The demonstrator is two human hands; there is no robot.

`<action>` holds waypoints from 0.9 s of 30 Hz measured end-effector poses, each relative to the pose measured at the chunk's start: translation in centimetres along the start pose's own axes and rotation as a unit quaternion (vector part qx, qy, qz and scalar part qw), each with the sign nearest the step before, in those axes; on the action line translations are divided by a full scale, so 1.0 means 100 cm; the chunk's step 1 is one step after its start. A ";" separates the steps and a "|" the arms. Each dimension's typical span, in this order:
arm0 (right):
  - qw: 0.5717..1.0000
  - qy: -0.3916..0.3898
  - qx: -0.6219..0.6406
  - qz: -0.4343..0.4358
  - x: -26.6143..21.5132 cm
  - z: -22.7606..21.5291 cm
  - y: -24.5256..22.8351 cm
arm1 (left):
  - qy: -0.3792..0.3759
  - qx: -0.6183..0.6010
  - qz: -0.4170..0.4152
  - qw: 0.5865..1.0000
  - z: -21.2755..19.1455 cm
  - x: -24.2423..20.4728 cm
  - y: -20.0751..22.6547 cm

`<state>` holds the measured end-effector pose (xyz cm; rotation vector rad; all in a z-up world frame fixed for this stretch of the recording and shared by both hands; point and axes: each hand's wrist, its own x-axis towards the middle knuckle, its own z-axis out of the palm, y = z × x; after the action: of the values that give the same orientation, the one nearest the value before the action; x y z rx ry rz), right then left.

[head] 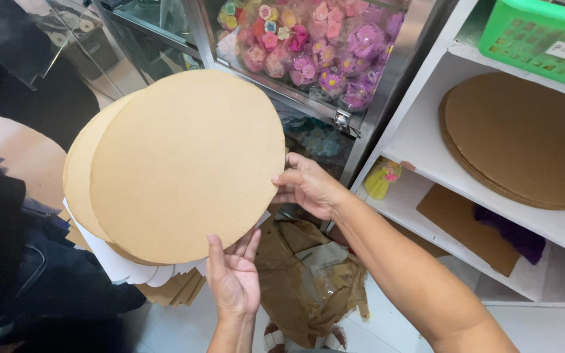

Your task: The person repeatedly picks up round cardboard circles from a stack and places them onto a shelf. The action is performed one at a time, moving each circle from a lower pile to a higher shelf within a storage area.

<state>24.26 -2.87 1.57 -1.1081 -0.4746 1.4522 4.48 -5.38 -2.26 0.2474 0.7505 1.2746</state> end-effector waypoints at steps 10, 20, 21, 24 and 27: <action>0.994 -0.061 0.070 -0.059 -0.044 -0.061 0.048 | 0.016 0.040 -0.017 0.999 -0.042 -0.003 -0.026; 0.987 0.028 0.148 -0.050 -0.135 -0.163 0.131 | -0.141 0.141 -0.138 0.970 -0.134 0.015 -0.111; 0.986 0.035 0.157 -0.053 -0.145 -0.177 0.146 | -0.143 0.168 -0.157 0.963 -0.136 0.015 -0.121; 0.969 0.116 0.207 -0.069 -0.181 -0.203 0.179 | -0.203 0.216 -0.200 0.934 -0.114 0.001 -0.136; 0.946 0.161 0.254 -0.120 -0.215 -0.235 0.215 | -0.225 0.271 -0.251 0.902 -0.103 -0.009 -0.162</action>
<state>29.18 -34.80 -19.21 -0.8131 0.0056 1.0675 10.42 -13.49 -18.70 0.7252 0.6904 0.4645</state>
